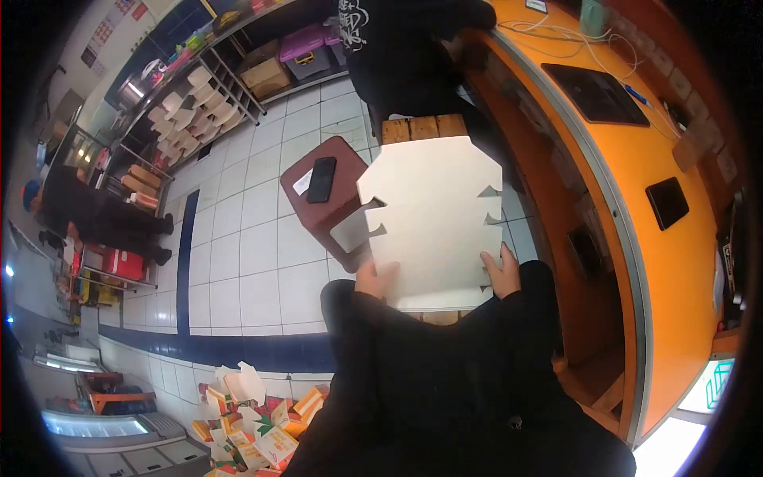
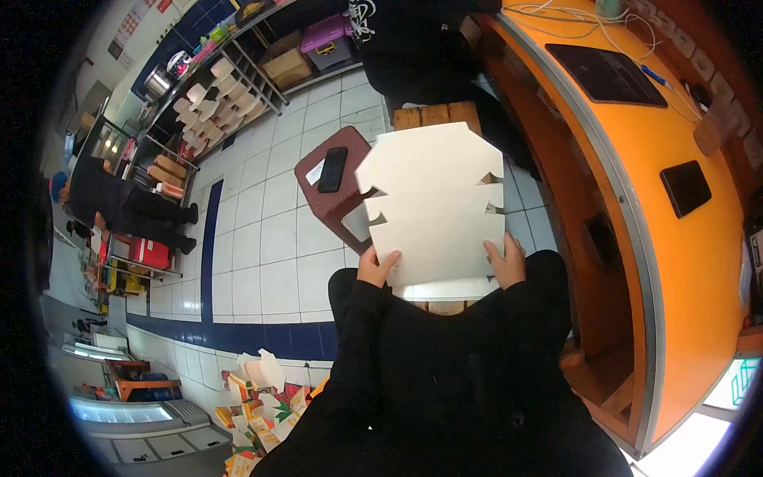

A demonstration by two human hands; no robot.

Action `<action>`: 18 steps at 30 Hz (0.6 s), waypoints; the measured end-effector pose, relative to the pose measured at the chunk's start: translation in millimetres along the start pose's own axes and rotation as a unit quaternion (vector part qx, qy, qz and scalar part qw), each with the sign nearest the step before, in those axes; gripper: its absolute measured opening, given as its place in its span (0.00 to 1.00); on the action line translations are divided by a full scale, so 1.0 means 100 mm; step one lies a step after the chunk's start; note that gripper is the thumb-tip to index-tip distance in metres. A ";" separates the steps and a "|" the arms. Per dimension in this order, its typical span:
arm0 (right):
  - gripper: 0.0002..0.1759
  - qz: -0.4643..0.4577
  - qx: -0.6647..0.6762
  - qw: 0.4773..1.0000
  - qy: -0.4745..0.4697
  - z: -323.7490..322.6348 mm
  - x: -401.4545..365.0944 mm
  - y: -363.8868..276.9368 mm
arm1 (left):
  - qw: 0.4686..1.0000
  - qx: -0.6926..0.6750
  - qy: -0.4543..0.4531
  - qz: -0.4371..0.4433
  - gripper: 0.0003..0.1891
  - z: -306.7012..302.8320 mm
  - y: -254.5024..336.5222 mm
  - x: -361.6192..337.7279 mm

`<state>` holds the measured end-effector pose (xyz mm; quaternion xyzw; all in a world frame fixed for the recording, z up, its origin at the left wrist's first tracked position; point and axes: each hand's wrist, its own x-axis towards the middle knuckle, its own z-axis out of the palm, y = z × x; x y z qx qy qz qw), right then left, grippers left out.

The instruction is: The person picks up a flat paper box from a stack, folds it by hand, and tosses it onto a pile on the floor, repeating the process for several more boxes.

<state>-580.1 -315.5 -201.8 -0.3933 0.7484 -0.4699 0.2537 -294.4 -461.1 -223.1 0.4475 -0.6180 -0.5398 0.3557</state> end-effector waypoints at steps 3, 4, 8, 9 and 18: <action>0.22 -0.014 -0.017 1.000 0.001 0.07 0.05 0.13 | 0.996 -0.006 -0.085 -0.036 0.16 0.00 0.02 0.10; 0.21 0.008 0.023 1.000 -0.013 0.08 0.05 0.14 | 0.996 -0.007 -0.083 -0.035 0.16 0.03 -0.20 0.15; 0.21 0.020 -0.090 0.996 -0.018 0.18 0.04 0.35 | 0.989 0.052 -0.117 -0.077 0.17 0.17 -0.38 0.20; 0.21 0.041 -0.136 0.990 -0.020 0.19 0.02 0.33 | 0.986 0.066 -0.120 -0.098 0.18 0.18 -0.39 0.20; 0.03 -0.132 -0.489 0.859 0.072 0.77 -0.12 0.07 | 0.848 0.529 -0.003 0.026 0.13 0.73 0.19 -0.05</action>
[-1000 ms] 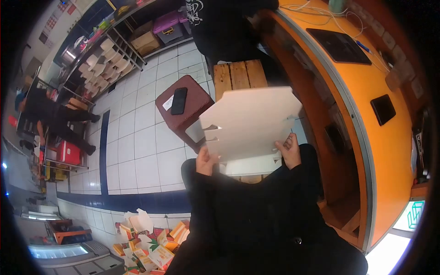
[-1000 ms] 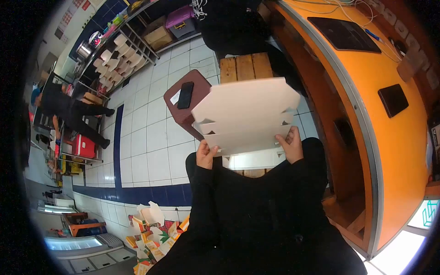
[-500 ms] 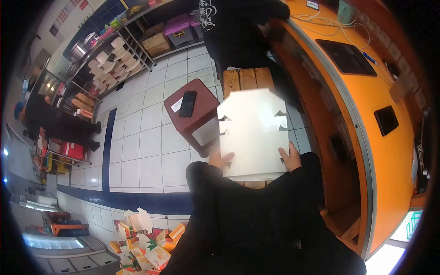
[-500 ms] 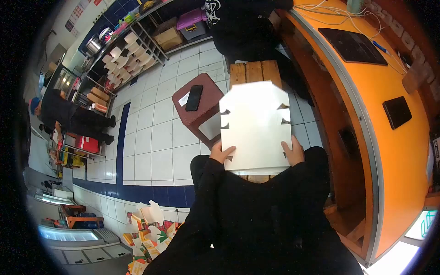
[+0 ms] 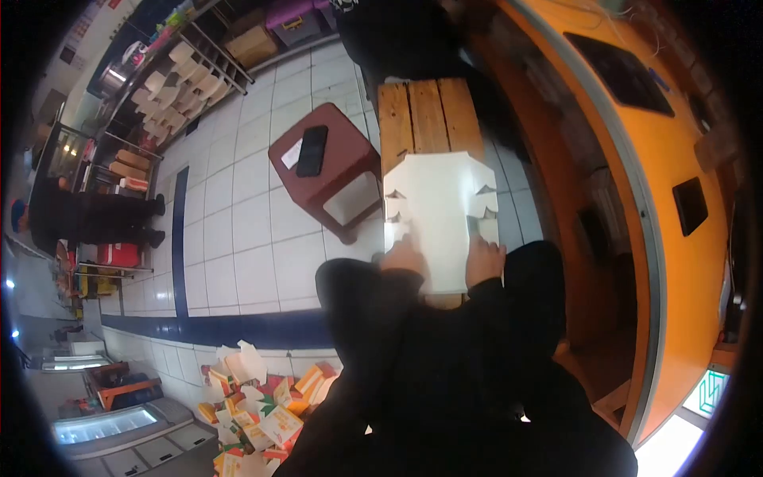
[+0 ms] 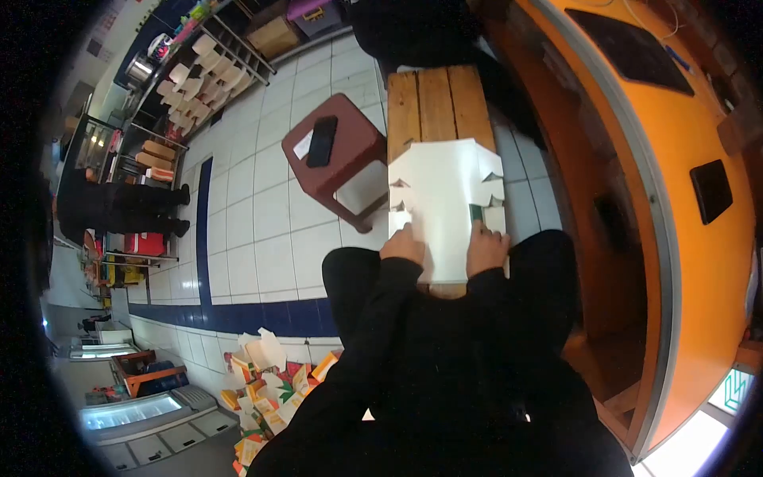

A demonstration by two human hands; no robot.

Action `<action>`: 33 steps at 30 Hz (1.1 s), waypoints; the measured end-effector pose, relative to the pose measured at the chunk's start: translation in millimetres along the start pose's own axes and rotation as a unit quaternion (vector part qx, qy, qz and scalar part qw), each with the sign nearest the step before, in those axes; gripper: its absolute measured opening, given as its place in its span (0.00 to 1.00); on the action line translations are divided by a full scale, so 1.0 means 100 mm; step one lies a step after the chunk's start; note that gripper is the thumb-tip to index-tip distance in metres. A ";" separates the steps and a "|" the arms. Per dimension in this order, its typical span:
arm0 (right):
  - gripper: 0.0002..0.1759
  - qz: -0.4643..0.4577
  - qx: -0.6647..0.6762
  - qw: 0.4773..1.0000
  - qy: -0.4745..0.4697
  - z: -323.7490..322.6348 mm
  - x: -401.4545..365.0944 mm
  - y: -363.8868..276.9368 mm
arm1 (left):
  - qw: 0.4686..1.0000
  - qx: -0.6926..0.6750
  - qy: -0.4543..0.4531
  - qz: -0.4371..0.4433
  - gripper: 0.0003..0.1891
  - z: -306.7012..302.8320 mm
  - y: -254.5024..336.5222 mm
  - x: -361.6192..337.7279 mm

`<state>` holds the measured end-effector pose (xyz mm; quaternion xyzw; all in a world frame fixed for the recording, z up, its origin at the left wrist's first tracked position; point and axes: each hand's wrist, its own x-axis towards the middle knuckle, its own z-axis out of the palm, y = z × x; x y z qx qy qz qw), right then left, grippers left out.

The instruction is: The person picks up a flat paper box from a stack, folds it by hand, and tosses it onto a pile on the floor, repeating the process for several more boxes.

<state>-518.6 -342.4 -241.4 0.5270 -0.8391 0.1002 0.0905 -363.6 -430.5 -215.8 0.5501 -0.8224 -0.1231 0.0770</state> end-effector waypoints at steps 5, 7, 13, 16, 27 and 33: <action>0.04 -0.035 -0.098 0.993 -0.058 0.28 -0.01 -0.14 | 0.989 0.149 0.005 -0.024 0.07 0.50 0.16 0.03; 0.06 -0.020 -0.072 0.991 -0.114 0.27 0.06 -0.10 | 0.989 0.144 0.000 -0.040 0.09 0.43 0.15 0.10; 0.15 0.154 0.240 0.952 -0.114 -0.22 0.15 0.28 | 0.984 -0.174 -0.021 -0.038 0.20 0.00 -0.49 -0.01; 0.25 0.167 0.365 0.912 -0.089 0.01 0.08 0.58 | 0.898 -0.427 -0.065 -0.081 0.24 -0.08 -0.60 -0.16; 0.21 0.429 0.622 0.581 -0.303 0.02 -0.36 0.73 | 0.643 -0.682 -0.145 -0.317 0.22 0.31 -0.64 -0.48; 0.14 0.160 0.179 0.966 -0.098 -0.15 -0.53 0.40 | 0.866 -0.391 -0.208 -0.232 0.16 0.46 -0.54 -0.54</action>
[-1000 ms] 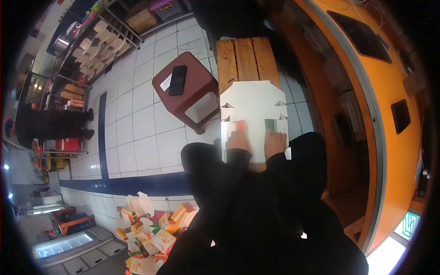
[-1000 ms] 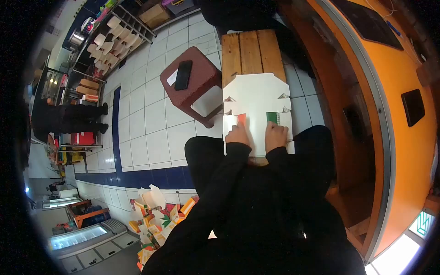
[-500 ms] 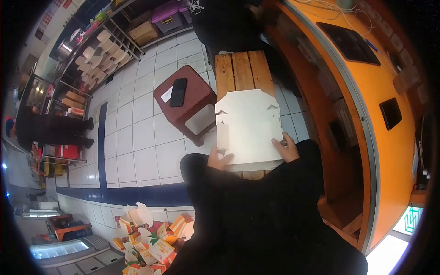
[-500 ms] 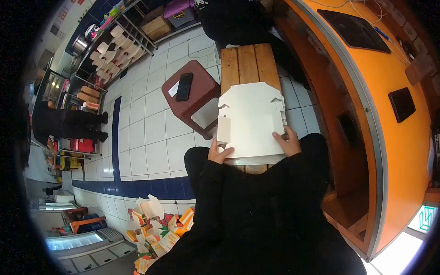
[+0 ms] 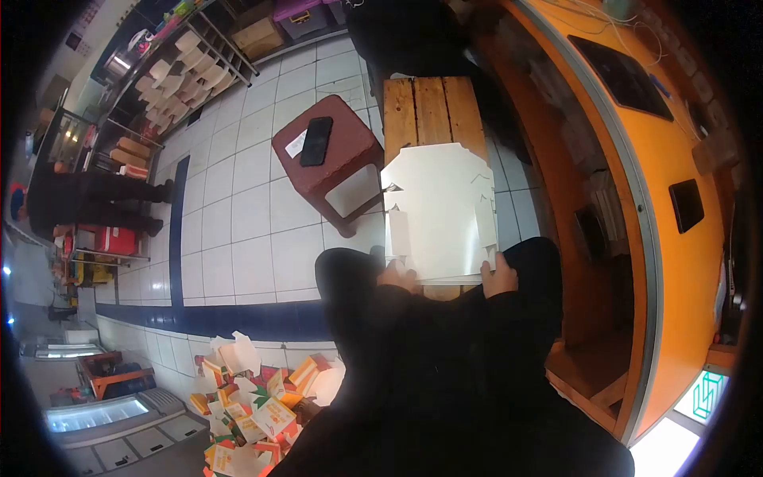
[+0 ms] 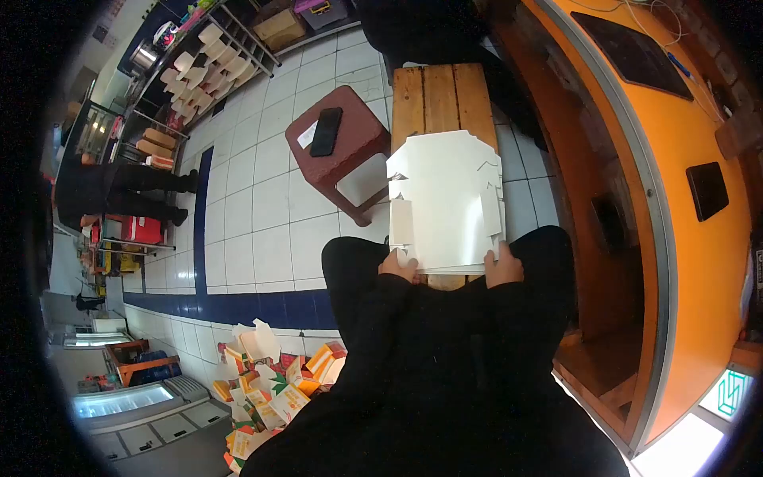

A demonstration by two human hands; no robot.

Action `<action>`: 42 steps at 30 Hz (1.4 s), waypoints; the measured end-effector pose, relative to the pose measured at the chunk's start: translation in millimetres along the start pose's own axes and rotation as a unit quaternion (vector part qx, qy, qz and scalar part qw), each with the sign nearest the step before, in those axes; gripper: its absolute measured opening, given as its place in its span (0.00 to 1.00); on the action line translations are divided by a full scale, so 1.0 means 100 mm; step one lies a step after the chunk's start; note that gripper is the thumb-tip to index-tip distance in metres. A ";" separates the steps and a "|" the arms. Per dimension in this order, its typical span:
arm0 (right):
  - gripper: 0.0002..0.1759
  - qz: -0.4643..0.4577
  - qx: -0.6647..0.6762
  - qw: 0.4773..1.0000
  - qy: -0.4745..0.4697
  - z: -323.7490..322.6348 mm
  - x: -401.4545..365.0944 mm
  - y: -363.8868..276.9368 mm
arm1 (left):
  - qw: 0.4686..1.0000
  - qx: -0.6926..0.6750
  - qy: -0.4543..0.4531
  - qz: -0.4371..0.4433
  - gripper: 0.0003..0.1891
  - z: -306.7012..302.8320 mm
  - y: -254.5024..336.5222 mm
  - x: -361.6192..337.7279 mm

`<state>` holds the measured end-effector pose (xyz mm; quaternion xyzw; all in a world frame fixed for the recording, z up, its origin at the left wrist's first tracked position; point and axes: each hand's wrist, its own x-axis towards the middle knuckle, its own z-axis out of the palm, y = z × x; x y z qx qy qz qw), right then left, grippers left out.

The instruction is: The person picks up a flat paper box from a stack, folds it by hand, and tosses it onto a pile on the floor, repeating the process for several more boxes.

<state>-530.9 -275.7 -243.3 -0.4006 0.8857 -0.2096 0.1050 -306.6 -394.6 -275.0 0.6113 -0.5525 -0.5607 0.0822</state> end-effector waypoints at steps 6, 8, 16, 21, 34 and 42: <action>0.11 -0.112 -0.130 0.981 -0.091 0.20 -0.20 -0.25 | 0.866 0.377 0.256 0.205 0.06 0.45 0.16 -0.17; 0.06 -0.141 -0.208 0.962 -0.103 0.28 -0.16 -0.32 | 0.854 0.408 0.254 0.197 0.06 0.61 0.15 -0.07; 0.39 0.051 -0.041 0.994 -0.090 -0.31 -0.13 -0.43 | 0.916 0.287 0.165 0.225 0.14 -0.13 0.26 -0.24; 0.52 -0.181 -0.096 0.978 -0.037 -0.65 -0.17 -0.66 | 0.973 -0.053 0.065 0.214 0.14 -0.19 0.19 -0.28; 0.23 -0.374 -0.063 0.923 -0.069 -0.33 -0.31 -0.42 | 0.769 0.486 0.082 0.407 0.25 -0.09 0.69 -0.85; 0.13 -0.298 -0.093 0.913 -0.263 0.06 0.16 -0.22 | 0.816 0.499 -0.146 0.255 0.09 -0.05 0.83 -0.32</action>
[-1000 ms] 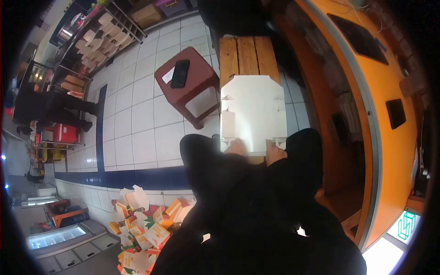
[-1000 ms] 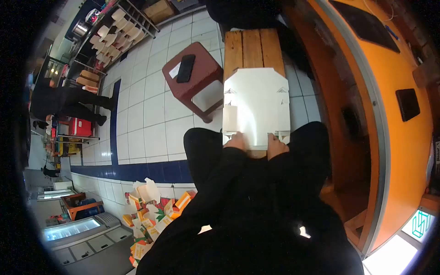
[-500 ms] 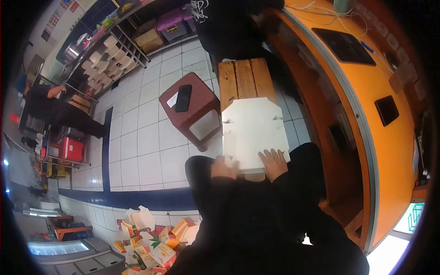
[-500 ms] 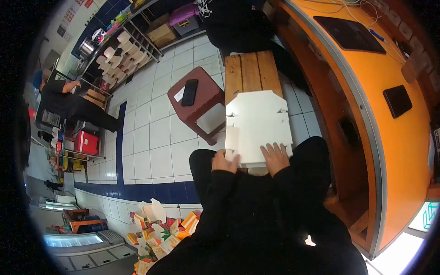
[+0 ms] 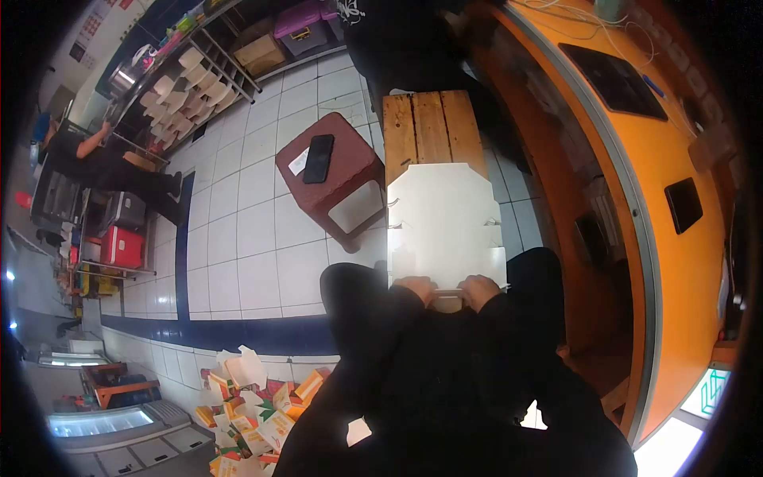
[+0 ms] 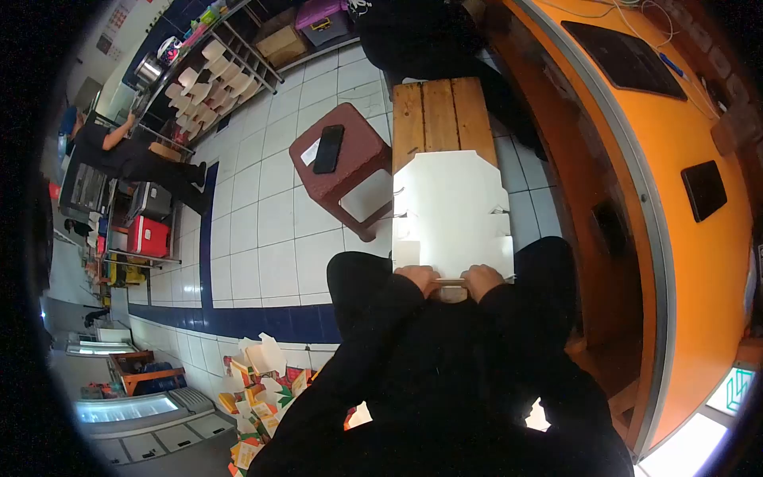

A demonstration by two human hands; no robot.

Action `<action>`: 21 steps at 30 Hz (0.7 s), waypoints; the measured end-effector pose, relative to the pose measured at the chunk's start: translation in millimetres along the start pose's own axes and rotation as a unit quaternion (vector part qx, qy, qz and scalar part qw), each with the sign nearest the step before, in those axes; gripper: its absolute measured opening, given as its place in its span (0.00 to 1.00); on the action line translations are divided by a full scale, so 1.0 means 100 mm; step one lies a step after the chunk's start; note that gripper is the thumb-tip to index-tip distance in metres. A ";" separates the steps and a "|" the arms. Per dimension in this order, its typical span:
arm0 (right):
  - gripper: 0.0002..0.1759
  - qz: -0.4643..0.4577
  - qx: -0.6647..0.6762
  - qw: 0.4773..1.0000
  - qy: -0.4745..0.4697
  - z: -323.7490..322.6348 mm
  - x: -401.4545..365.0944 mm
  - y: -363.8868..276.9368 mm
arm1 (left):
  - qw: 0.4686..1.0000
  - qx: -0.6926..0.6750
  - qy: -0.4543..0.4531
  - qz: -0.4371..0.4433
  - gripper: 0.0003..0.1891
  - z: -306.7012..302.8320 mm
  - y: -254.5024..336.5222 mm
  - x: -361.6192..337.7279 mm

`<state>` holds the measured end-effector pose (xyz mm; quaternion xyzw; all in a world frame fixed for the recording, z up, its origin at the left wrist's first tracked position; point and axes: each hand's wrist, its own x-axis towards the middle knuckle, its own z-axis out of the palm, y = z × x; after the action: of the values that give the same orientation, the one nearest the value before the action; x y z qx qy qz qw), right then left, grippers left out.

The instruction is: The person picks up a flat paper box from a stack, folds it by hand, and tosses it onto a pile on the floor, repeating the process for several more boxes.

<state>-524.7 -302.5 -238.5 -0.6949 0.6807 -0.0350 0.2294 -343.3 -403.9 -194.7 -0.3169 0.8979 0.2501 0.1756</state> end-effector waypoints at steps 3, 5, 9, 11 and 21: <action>0.11 0.000 0.027 0.994 -0.105 -0.29 0.17 0.09 | 0.997 0.017 -0.077 0.008 0.10 -0.11 -0.03 0.15; 0.22 -0.035 0.120 0.959 -0.254 -0.43 0.34 0.20 | 0.994 0.034 -0.095 0.032 0.10 0.01 -0.01 0.23; 0.39 -0.047 0.147 0.988 -0.003 -0.57 1.05 0.48 | 0.999 -0.006 -0.033 0.021 0.26 0.11 0.08 0.04; 0.46 0.076 -0.023 0.996 0.047 -1.06 1.33 0.27 | 0.999 -0.013 -0.033 0.023 0.28 0.18 0.06 0.04; 0.57 0.040 -0.063 0.997 -0.018 -1.16 2.01 0.54 | 1.000 -0.003 -0.023 -0.004 0.38 0.40 0.04 0.24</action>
<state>-602.5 -525.4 -207.5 -0.6806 0.7045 0.0293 0.1988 -357.6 -390.1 -237.4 -0.3151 0.8915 0.2594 0.1963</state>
